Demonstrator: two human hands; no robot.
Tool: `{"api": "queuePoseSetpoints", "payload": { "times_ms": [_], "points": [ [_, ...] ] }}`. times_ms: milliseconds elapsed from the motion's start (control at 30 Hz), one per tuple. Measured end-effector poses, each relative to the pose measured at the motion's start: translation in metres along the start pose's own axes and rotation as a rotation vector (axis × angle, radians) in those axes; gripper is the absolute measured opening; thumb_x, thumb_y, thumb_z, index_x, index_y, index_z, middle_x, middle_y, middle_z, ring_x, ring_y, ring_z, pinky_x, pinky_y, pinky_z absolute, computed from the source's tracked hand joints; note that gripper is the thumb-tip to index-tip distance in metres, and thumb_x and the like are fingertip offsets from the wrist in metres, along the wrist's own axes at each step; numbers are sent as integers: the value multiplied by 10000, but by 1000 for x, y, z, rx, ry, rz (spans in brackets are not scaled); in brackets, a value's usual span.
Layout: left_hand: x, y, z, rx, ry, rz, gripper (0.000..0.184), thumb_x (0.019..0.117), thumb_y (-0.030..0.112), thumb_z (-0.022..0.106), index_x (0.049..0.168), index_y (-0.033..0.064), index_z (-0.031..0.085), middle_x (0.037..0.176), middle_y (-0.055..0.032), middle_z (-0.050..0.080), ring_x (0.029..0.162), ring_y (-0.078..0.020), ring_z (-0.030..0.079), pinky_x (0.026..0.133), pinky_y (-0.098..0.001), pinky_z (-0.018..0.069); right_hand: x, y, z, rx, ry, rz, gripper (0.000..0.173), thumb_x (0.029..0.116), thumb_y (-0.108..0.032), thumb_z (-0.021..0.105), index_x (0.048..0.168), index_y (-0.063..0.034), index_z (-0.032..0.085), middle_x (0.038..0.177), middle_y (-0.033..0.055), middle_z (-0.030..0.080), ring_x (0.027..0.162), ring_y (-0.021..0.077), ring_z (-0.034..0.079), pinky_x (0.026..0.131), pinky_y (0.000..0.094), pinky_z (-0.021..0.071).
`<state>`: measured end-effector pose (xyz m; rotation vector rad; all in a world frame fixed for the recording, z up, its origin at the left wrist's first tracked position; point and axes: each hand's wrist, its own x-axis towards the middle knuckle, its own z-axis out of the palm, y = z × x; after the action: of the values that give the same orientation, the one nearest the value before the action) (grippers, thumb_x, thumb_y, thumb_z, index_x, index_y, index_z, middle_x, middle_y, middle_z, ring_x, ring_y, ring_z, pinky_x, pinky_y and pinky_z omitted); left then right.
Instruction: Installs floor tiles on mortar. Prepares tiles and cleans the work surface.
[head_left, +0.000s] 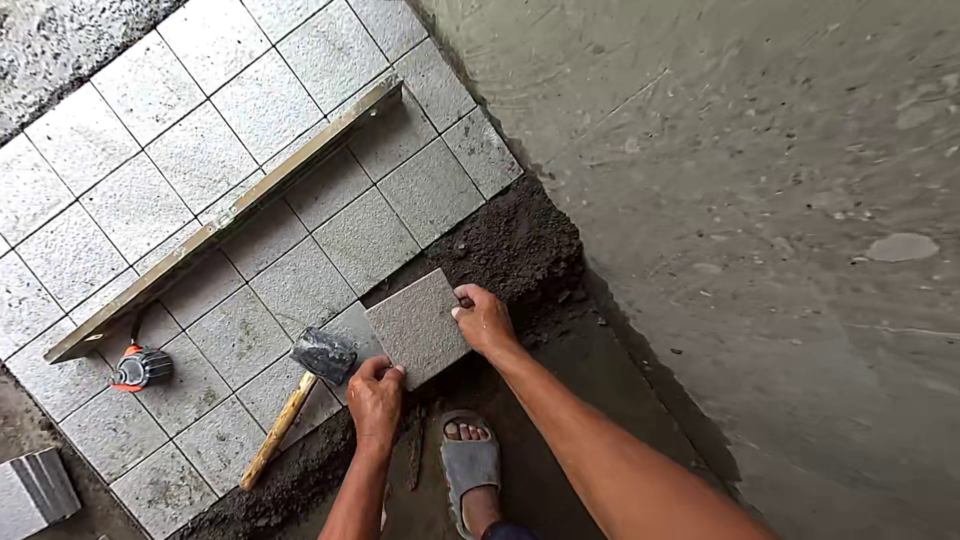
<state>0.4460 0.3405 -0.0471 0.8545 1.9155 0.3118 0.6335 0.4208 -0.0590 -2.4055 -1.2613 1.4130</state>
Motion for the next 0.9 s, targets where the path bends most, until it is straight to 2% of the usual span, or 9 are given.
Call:
{"api": "queuePoseSetpoints", "payload": {
  "times_ms": [200,333,467,600,767,833,900],
  "points": [
    [39,-8,18,-32,29,-81,57,906,126,767,957,101,768,866,-47,741,814,-184,692,773,-461,549,32,-11,11,-178,-8,-72,293,969,-50,605,1254,-66,671,1226,166,675,1151,353,641,966,570,504],
    [51,-10,25,0,41,-77,56,902,138,768,952,112,770,858,-37,742,815,-181,697,777,-471,552,42,-14,16,-219,29,-111,292,962,-42,604,1246,-58,671,1214,167,674,1118,356,654,933,568,522],
    [56,-9,28,46,53,-72,25,905,150,764,910,127,772,827,-28,735,785,-182,685,753,-478,535,48,-19,21,-263,40,-118,291,960,-39,604,1241,-63,676,1226,163,669,1140,354,648,949,563,519],
    [56,-10,30,97,54,-48,59,903,156,759,922,102,772,857,-67,735,831,-240,691,788,-540,533,45,-21,24,-293,66,-154,290,955,-22,596,1234,-32,675,1222,201,662,1148,388,642,952,573,521],
    [56,-4,35,104,114,-68,79,939,188,719,916,134,771,816,-52,730,788,-231,688,747,-524,528,46,-19,31,-350,159,-169,257,959,-40,609,1194,-39,712,1213,195,635,1029,380,675,856,546,567],
    [48,-3,33,51,113,-48,104,963,183,695,992,120,771,855,-59,737,789,-224,689,747,-504,537,42,-14,34,-342,216,-201,252,968,-47,605,1196,-32,711,1206,197,637,1050,376,668,880,525,566],
    [16,-8,13,-34,119,46,223,997,188,663,1184,87,732,943,-67,743,783,-182,694,730,-432,575,30,-3,42,-307,292,-298,271,963,-57,618,1217,-16,702,1202,212,628,1108,389,632,933,511,548]
  ]
}}
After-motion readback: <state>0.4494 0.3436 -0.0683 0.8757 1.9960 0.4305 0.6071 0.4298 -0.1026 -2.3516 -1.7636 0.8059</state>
